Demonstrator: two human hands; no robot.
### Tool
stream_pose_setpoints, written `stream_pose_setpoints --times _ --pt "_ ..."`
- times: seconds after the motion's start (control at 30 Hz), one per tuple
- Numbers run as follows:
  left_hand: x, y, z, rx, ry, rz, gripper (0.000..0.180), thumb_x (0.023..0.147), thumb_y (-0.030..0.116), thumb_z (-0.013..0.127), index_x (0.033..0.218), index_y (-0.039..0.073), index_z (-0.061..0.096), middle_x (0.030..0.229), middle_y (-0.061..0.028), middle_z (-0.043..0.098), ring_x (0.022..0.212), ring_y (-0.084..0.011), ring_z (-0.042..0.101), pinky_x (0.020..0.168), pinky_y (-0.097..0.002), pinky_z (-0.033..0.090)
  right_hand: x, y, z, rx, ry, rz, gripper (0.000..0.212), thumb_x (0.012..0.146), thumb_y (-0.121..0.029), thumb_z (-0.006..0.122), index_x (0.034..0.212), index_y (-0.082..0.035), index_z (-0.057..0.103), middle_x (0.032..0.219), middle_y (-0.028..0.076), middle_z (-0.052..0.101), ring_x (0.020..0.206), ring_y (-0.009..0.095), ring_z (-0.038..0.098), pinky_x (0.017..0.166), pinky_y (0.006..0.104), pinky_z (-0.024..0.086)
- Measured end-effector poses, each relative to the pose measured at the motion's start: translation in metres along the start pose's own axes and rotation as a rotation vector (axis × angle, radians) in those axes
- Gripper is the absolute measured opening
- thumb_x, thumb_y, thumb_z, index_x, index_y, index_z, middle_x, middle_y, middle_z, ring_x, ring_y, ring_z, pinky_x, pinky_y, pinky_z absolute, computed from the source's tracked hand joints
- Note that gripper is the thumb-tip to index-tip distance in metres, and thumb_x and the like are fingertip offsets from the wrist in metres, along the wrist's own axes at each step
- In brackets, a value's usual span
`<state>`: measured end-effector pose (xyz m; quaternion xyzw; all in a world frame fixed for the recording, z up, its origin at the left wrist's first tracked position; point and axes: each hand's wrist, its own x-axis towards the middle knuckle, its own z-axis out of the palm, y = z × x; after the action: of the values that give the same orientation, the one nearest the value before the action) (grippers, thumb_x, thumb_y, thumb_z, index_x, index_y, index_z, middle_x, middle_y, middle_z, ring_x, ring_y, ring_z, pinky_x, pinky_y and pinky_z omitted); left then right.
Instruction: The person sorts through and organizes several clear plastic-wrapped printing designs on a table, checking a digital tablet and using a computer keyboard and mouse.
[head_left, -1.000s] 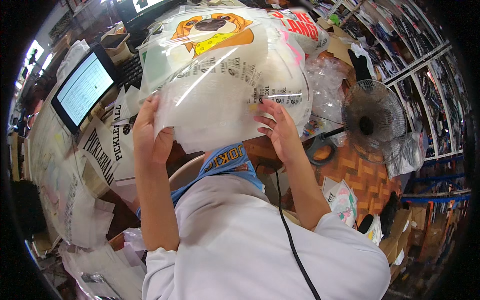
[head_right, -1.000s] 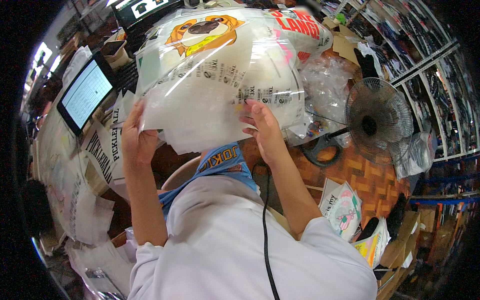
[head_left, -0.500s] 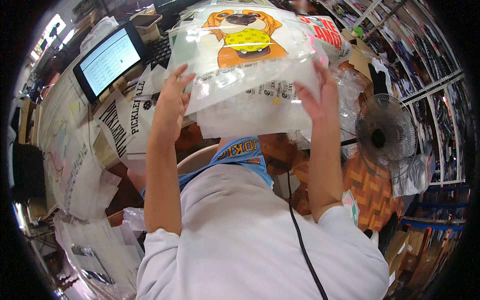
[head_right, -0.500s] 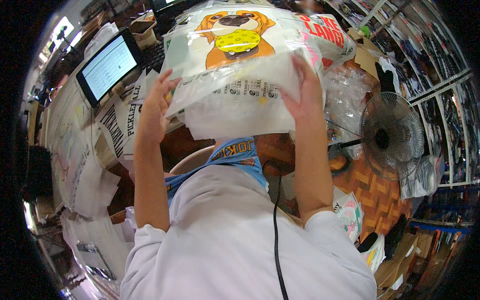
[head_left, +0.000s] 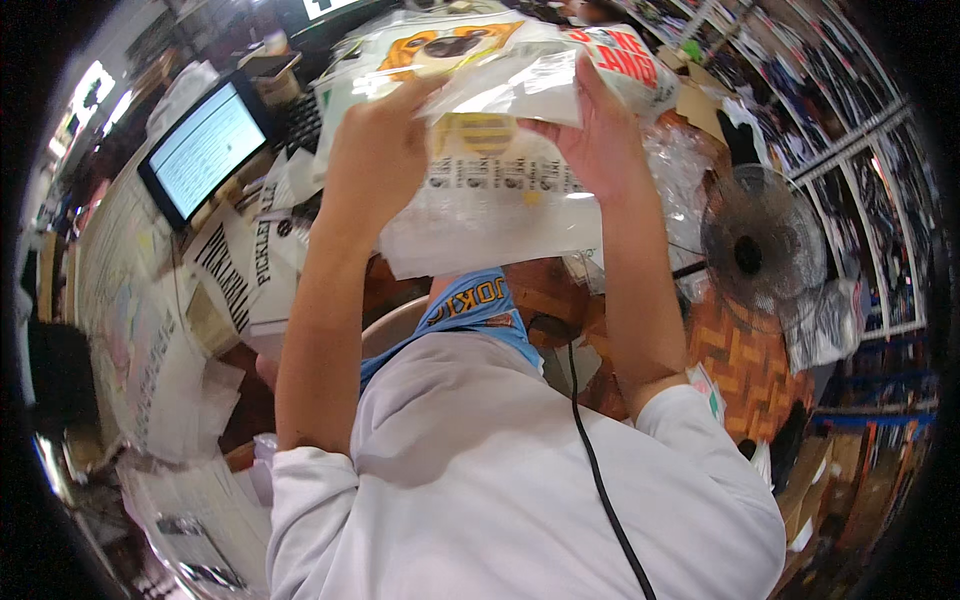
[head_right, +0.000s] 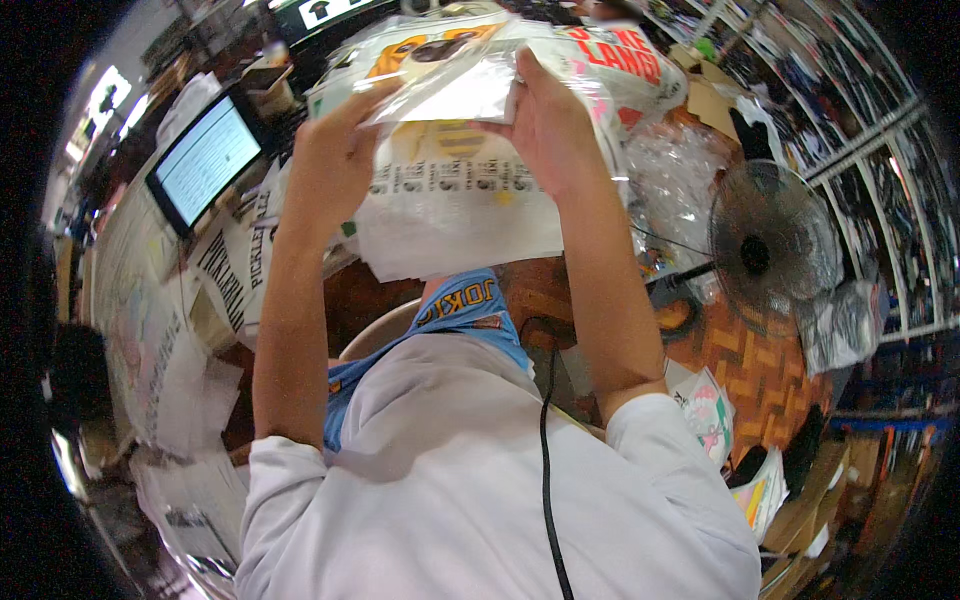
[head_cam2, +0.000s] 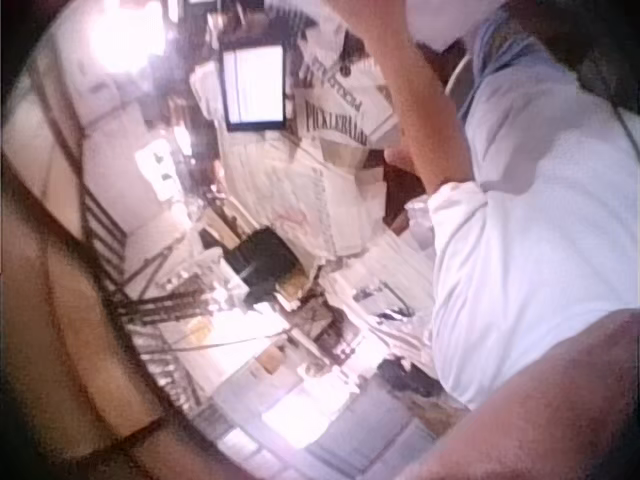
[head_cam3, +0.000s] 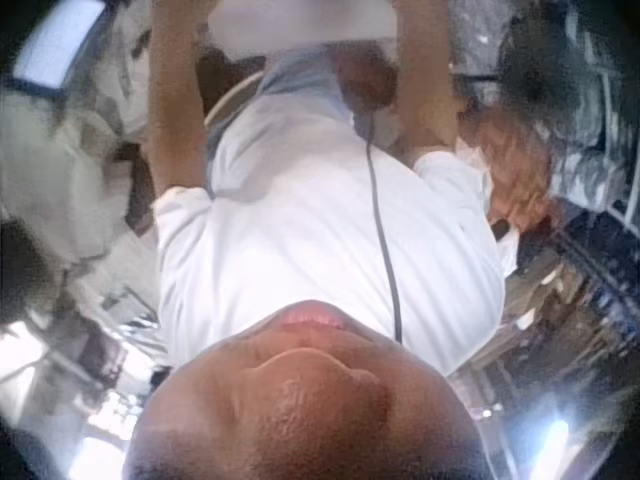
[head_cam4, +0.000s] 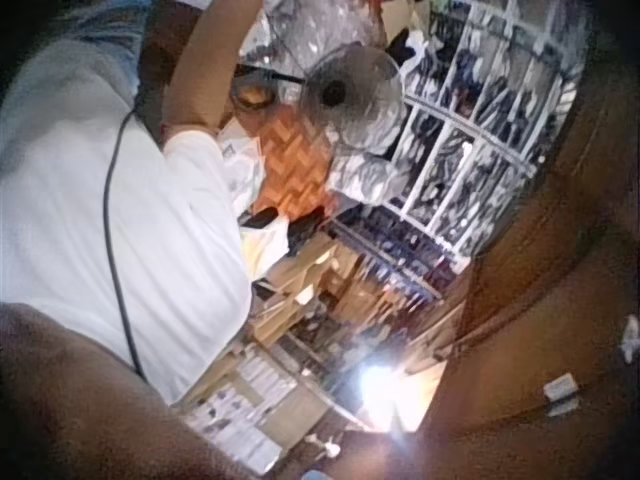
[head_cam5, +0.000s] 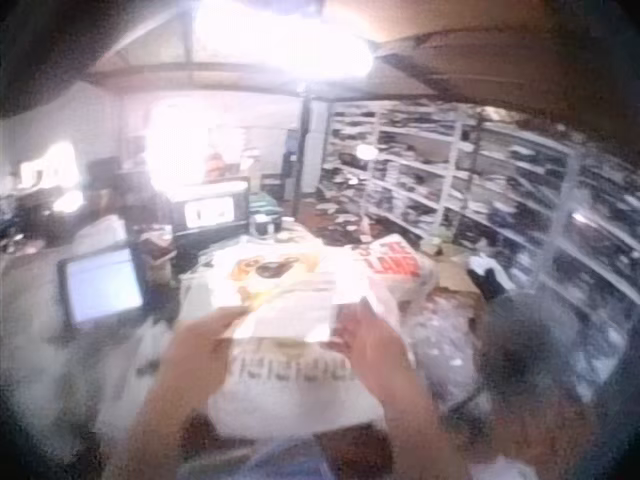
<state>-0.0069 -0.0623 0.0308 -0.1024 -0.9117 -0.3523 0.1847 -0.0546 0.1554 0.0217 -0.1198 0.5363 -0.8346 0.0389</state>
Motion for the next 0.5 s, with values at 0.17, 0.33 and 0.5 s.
stream_pose_setpoints --times 0.17,0.33,0.5 --pt "-0.016 -0.034 0.038 -0.410 0.211 -0.118 0.027 0.089 0.009 0.055 0.114 0.004 0.064 0.097 -0.0157 0.068 0.084 -0.0204 0.065 0.078 -0.0317 0.050 -0.071 0.065 -0.118 -0.761 0.593 -0.166 0.044 0.093 -0.037 0.060 0.119 -0.001 0.056 0.115 0.012 0.061 0.106 0.022 0.056 0.092 0.0352 0.044" --pt "-0.042 -0.038 0.063 -0.323 0.086 -0.180 0.025 0.095 0.015 0.052 0.110 0.000 0.064 0.092 -0.0101 0.067 0.082 -0.0135 0.058 0.078 -0.0245 0.045 -0.109 0.116 -0.127 -0.448 0.613 0.053 0.047 0.088 -0.029 0.067 0.122 0.000 0.054 0.117 0.013 0.060 0.109 0.022 0.055 0.093 0.0342 0.043" --pt "-0.054 -0.037 0.067 -0.475 0.303 -0.169 0.024 0.100 0.015 0.046 0.107 -0.001 0.062 0.100 -0.0087 0.067 0.085 -0.0131 0.060 0.078 -0.0250 0.047 -0.106 0.098 -0.116 -0.438 0.521 0.001 0.054 0.084 -0.025 0.071 0.126 0.001 0.050 0.115 0.017 0.060 0.103 0.024 0.060 0.090 0.0353 0.046"
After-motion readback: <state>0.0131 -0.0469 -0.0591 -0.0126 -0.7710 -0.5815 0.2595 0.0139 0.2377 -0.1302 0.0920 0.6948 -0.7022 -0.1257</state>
